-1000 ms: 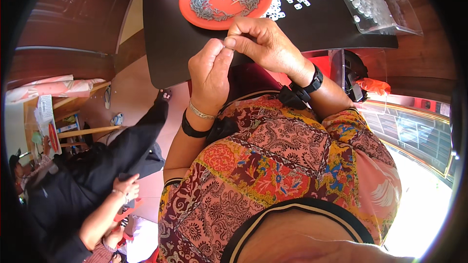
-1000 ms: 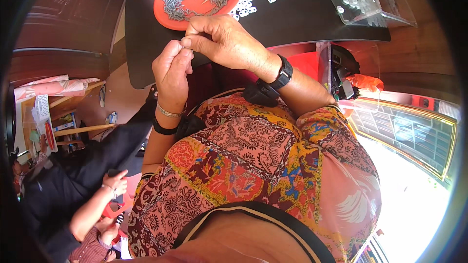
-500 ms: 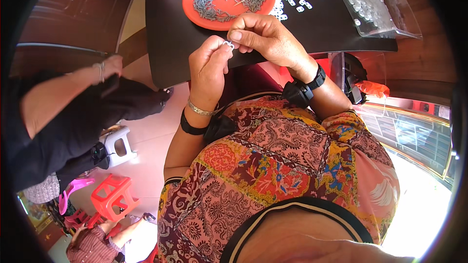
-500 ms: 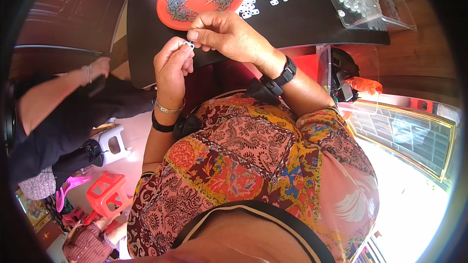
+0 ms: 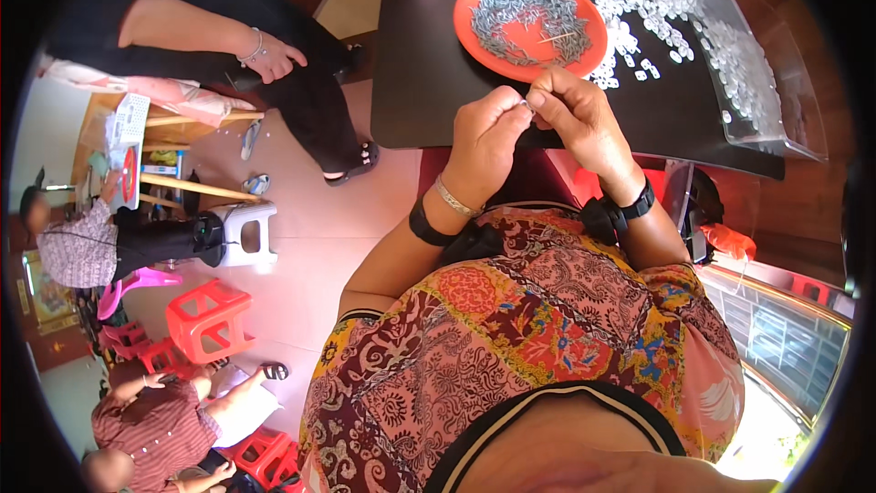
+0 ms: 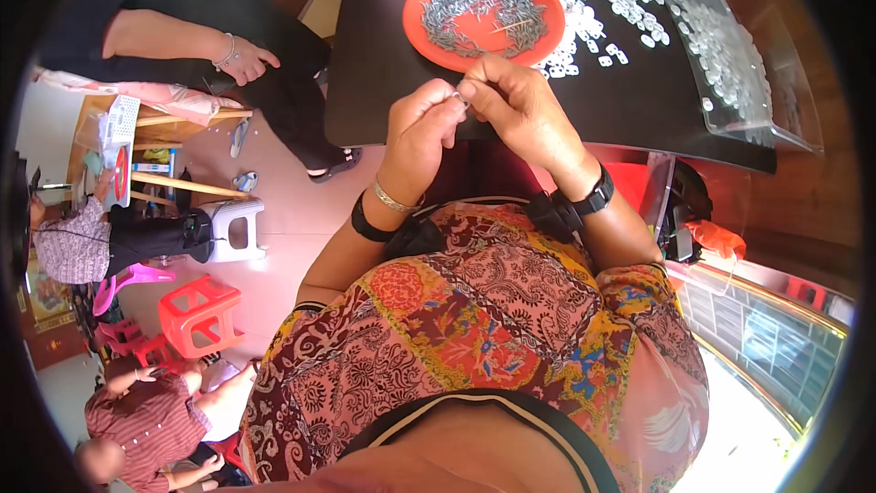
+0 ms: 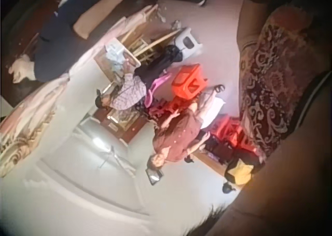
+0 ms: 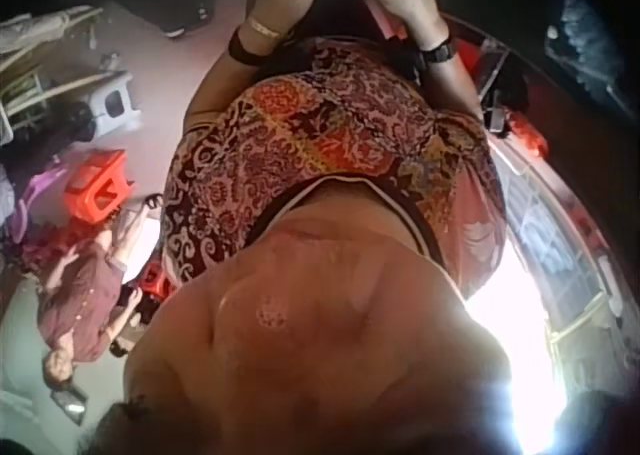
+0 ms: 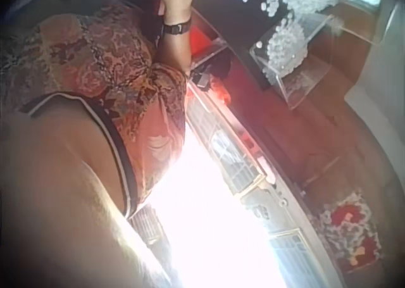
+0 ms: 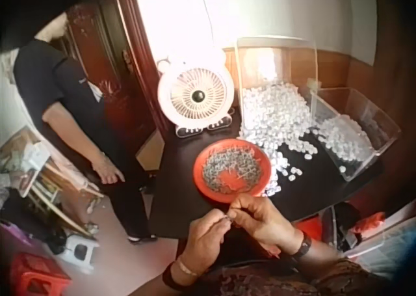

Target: Assembling small white plastic components with tiny metal rings.

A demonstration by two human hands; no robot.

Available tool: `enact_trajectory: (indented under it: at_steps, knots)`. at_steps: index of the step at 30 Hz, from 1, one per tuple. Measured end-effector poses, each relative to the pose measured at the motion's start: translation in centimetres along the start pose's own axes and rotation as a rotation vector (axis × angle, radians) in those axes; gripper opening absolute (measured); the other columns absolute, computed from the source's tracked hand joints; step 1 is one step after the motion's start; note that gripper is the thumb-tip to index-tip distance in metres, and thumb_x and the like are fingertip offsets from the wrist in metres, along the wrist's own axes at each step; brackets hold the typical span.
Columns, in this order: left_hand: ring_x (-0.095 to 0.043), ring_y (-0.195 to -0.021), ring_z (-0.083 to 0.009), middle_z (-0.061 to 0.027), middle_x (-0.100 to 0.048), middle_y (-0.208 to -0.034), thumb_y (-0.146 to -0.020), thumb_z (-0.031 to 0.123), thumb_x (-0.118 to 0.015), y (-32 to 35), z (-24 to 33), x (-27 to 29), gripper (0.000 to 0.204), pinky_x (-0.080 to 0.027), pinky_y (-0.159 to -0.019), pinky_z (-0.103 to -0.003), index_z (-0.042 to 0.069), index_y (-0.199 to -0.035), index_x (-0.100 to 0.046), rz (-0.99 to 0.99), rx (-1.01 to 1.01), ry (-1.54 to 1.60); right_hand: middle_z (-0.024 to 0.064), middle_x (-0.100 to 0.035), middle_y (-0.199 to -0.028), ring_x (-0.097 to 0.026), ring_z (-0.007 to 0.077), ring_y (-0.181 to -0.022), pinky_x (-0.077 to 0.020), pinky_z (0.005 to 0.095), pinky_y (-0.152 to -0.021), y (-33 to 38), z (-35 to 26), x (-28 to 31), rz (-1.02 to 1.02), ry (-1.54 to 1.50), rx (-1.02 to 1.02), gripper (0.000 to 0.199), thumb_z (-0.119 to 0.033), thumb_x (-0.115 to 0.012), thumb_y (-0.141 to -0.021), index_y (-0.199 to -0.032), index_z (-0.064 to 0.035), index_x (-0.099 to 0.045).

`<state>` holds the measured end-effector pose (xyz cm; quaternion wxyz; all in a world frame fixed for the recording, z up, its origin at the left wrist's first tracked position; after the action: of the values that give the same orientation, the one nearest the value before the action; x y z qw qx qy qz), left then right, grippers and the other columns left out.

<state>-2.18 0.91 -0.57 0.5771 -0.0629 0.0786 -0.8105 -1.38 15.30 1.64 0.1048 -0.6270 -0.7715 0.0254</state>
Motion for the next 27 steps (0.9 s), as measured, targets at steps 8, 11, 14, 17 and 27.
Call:
enact_trajectory:
  at_steps: [8,11,14,17,27]
  knots:
    - [-0.041,-0.054,-0.0053,0.0004,-0.048,-0.063,-0.089,0.015,-0.052,0.0,0.4,0.3,0.020,-0.035,-0.050,-0.022,0.001,-0.074,-0.053,-0.019,0.002,0.054,-0.0034,-0.052,-0.070,-0.045,0.0046,-0.064,-0.0397,0.0215,-0.058,0.0,-1.0,0.4,-0.003,0.046,0.045,0.013,-0.013,-0.057,-0.094,-0.085,-0.0027,-0.056]
    - [-0.040,-0.054,-0.0053,0.0006,-0.048,-0.062,-0.089,0.016,-0.052,-0.2,0.5,0.6,0.021,-0.034,-0.049,-0.022,0.001,-0.074,-0.054,-0.011,0.028,0.097,-0.0052,-0.050,-0.070,-0.042,0.0040,-0.064,-0.0376,0.0210,-0.057,-0.3,-1.7,1.7,0.022,0.108,0.089,0.015,-0.016,-0.060,-0.093,-0.085,-0.0027,-0.059]
    - [-0.041,-0.053,-0.0055,0.0008,-0.047,-0.060,-0.089,0.017,-0.053,-0.5,0.0,1.0,0.022,-0.032,-0.048,-0.021,0.002,-0.073,-0.054,0.014,0.085,0.167,-0.0046,-0.052,-0.072,-0.045,0.0043,-0.067,-0.0401,0.0212,-0.061,-1.0,-3.0,4.0,0.040,0.256,0.130,0.015,-0.016,-0.061,-0.092,-0.086,-0.0024,-0.059]
    - [-0.041,-0.050,-0.0057,0.0015,-0.047,-0.058,-0.089,0.018,-0.053,-0.8,-1.0,1.6,0.022,-0.030,-0.046,-0.021,0.004,-0.072,-0.054,0.044,0.152,0.216,-0.0041,-0.056,-0.076,-0.047,0.0047,-0.072,-0.0403,0.0219,-0.067,-2.3,-4.3,6.7,0.057,0.322,0.131,0.016,-0.016,-0.061,-0.092,-0.090,-0.0003,-0.061]
    - [-0.041,-0.049,-0.0042,0.0025,-0.046,-0.054,-0.087,0.013,-0.053,-1.3,-1.3,1.6,0.021,-0.031,-0.046,-0.022,0.001,-0.071,-0.055,0.041,0.195,0.177,0.0125,-0.066,-0.078,-0.061,0.0177,-0.073,-0.0489,0.0321,-0.068,-9.8,-6.2,16.6,0.326,0.953,0.211,0.022,-0.020,-0.062,-0.084,-0.088,0.0019,-0.066]
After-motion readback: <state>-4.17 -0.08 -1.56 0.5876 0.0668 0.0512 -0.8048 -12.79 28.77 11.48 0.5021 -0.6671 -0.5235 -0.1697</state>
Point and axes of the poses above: each hand's wrist, its own y-axis away from the middle knuckle, its own x-axis out of the back of the hand, z = x × y, the point moved 3 cm from there along -y, towards the middle knuckle
